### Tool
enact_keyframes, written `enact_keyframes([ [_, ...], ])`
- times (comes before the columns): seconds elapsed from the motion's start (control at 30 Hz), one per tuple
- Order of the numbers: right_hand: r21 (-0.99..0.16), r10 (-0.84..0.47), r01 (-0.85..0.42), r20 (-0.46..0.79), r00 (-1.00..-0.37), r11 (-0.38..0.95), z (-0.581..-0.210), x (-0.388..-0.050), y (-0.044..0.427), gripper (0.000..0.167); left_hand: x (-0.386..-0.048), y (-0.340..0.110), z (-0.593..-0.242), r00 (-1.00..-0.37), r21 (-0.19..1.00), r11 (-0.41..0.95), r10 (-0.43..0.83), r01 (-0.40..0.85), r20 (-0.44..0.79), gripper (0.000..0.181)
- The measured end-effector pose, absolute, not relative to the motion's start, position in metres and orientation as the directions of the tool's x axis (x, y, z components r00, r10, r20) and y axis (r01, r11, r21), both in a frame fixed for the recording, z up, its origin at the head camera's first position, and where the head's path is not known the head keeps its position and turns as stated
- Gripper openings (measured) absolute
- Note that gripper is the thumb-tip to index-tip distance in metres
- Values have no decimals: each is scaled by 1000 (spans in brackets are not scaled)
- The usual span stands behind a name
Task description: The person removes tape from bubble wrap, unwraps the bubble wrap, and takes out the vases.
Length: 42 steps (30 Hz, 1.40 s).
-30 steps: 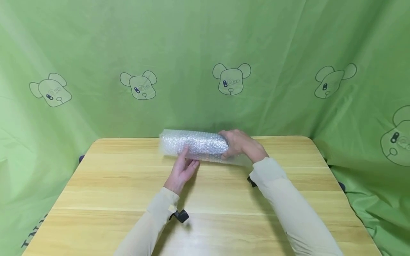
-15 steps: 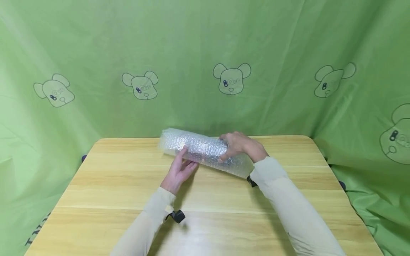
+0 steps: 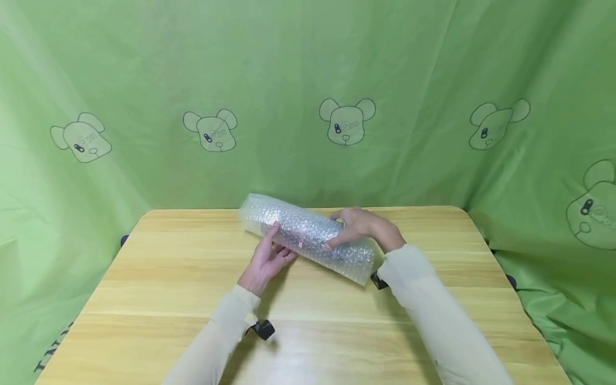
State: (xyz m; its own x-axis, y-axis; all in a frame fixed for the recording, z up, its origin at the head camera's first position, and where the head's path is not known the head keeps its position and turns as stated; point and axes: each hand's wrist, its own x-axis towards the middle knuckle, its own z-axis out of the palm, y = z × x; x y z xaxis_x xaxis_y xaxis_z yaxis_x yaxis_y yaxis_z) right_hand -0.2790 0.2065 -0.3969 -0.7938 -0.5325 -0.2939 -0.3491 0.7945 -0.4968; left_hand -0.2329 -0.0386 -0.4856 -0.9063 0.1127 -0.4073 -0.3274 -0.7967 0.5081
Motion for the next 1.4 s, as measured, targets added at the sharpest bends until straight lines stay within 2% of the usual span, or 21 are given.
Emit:
enact_keyframes([
  [0.27,-553,-521,-290,-320,-792,781,-402,-265,203,101,-228,-40,-482,-900,501,-805,90,-318,-427,58],
  [0.5,-574,-501,-230,-373,-781,786,-404,-255,201,101,-226,-44,-478,-887,536,-763,104,-362,-451,55],
  [0.83,-619,-491,-179,-379,-784,764,-410,-240,196,91,-226,-50,-478,-869,631,-655,82,-415,-487,61],
  [1.07,-664,-478,-119,-390,-787,738,-415,-231,193,81,-228,-51,-477,-869,644,-625,117,-441,-482,61],
  [1.23,-731,-500,-60,-403,-767,680,-421,-229,197,71,-233,-51,-474,-876,671,-600,112,-436,-469,61],
  [1.4,-759,-482,3,-416,-771,651,-427,-223,199,75,-233,-46,-472,-873,693,-566,105,-447,-477,68],
])
